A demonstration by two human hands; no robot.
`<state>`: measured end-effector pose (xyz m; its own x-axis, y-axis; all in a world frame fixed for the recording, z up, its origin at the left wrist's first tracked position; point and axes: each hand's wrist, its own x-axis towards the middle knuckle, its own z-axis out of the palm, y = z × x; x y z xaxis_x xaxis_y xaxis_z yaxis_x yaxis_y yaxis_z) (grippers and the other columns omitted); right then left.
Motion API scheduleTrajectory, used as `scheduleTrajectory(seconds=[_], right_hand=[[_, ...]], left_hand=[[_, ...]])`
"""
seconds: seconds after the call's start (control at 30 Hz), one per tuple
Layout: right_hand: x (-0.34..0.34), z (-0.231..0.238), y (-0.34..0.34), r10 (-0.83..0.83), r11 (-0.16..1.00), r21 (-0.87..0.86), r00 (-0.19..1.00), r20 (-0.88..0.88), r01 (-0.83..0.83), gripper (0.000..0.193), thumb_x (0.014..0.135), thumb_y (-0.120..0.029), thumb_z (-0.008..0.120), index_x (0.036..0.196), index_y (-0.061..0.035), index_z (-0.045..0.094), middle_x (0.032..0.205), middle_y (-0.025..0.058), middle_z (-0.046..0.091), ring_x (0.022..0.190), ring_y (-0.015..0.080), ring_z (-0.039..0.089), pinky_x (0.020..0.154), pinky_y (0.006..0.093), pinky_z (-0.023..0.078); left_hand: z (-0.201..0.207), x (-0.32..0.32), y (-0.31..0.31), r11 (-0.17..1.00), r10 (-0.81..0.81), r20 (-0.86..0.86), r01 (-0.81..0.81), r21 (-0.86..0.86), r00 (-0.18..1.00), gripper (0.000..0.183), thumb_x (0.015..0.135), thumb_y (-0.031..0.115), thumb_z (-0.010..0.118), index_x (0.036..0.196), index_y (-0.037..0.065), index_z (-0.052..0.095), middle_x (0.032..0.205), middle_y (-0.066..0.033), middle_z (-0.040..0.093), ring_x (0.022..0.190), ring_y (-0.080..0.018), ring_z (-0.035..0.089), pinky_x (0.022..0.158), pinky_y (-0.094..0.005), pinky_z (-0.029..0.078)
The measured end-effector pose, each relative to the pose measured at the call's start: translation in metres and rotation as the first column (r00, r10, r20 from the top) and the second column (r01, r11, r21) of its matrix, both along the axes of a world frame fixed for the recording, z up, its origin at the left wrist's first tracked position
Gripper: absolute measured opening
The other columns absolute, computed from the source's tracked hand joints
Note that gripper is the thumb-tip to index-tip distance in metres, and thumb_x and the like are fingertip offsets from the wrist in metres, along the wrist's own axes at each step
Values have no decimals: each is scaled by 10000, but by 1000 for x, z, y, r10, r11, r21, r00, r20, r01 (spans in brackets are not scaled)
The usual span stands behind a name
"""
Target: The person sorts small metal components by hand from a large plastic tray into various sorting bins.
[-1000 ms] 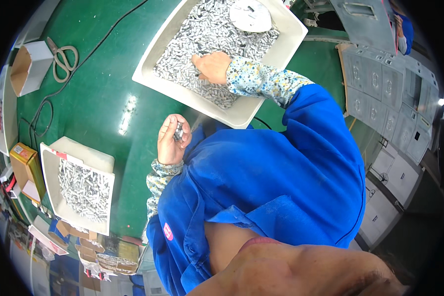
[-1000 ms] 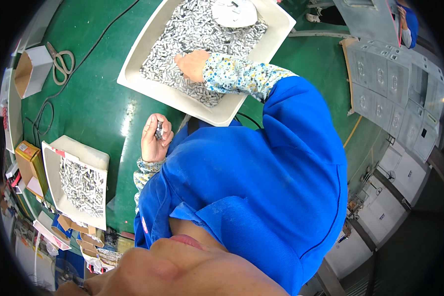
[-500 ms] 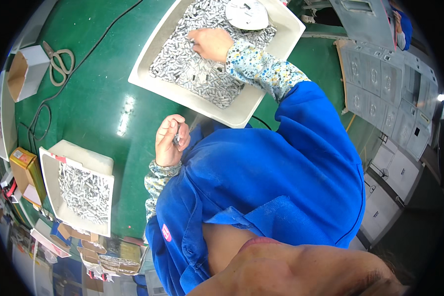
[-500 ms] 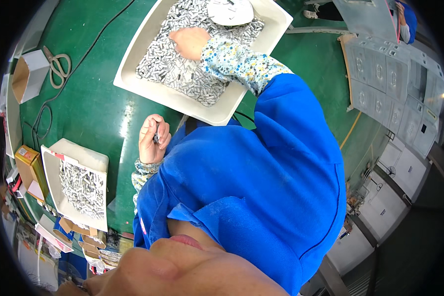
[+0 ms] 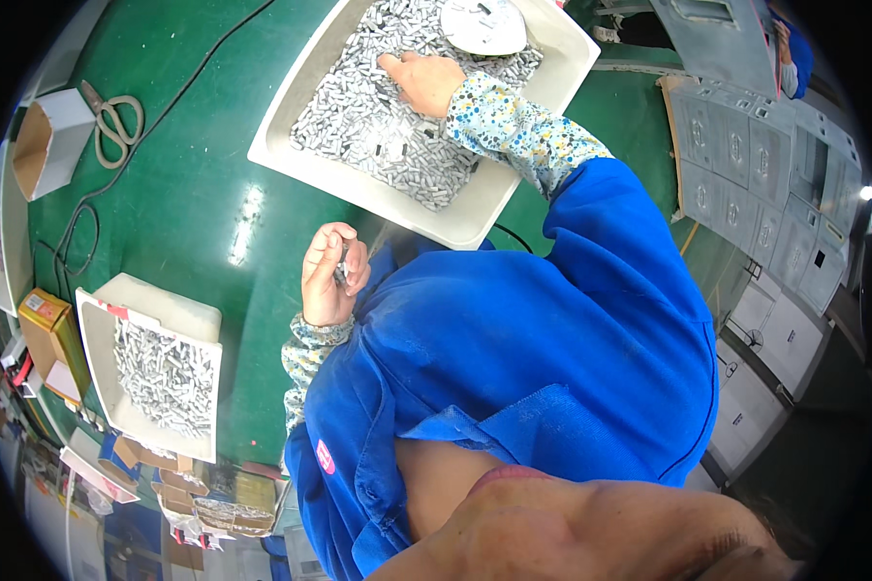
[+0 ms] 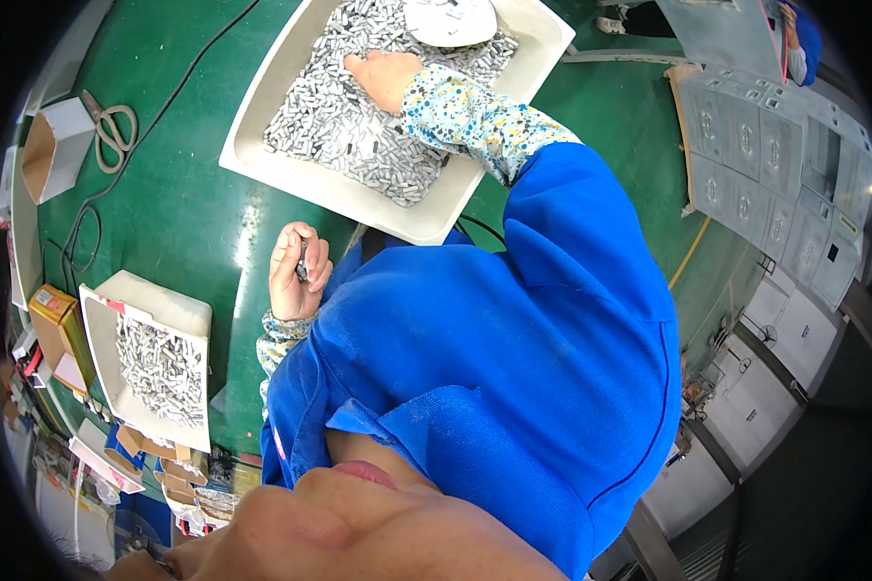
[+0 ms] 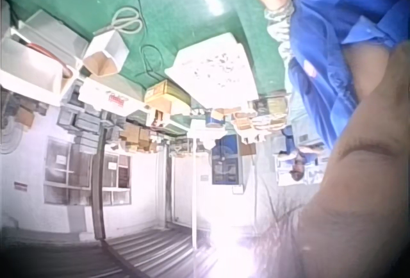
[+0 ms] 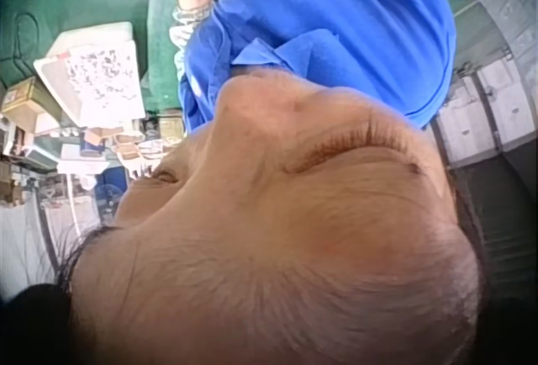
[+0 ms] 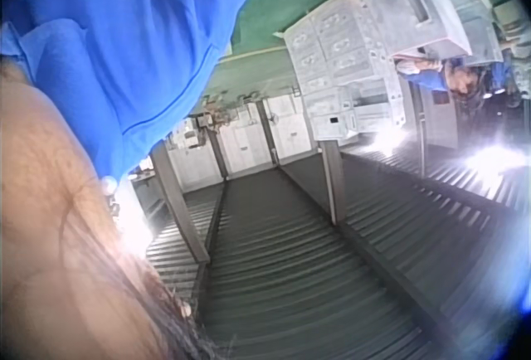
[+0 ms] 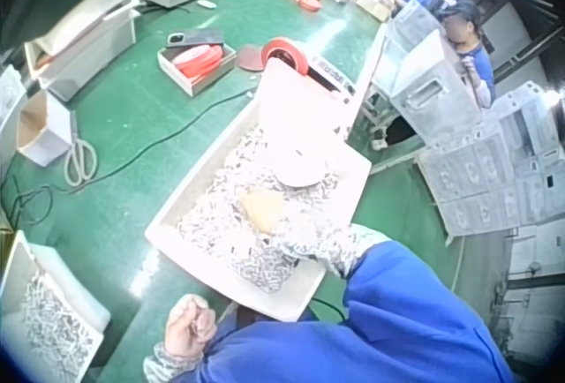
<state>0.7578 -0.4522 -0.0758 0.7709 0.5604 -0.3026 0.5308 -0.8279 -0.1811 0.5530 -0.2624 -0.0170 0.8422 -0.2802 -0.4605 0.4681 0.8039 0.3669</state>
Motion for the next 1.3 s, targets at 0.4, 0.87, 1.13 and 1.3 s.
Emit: scheduleTrajectory(seconds=[0.4,0.87,1.13,1.3], right_hand=[[-8,13,11,-8,998,-58,996,88,13,179,743,-132,538,915,-85,525,858,145,565,730,293,613,558,392,494],[-17,-11,24,192,910,394,973,-124,-129,82,751,-174,579,792,-107,556,792,58,572,719,260,581,595,370,459],[-32,40,19,98,802,513,780,-618,306,135,775,-167,601,806,-39,569,712,117,614,490,137,588,490,281,455],[-84,74,30,488,644,745,844,-221,-177,161,791,-191,560,886,-64,589,782,81,590,669,221,592,589,323,468]], left_hand=[[1,-2,-1,1000,22,-3,-22,3,1000,198,918,223,408,939,38,472,630,-20,422,475,-46,316,370,-161,236],[-3,0,-2,999,35,-49,-34,14,998,193,919,212,406,950,34,474,632,-18,431,473,-48,322,367,-161,239],[-9,2,-3,998,11,-120,-3,62,993,200,914,218,415,958,36,488,655,-22,463,485,-55,364,372,-167,260],[-8,1,-8,993,-37,-200,58,98,979,221,918,246,392,944,48,487,701,-27,508,529,-66,443,400,-181,307]])
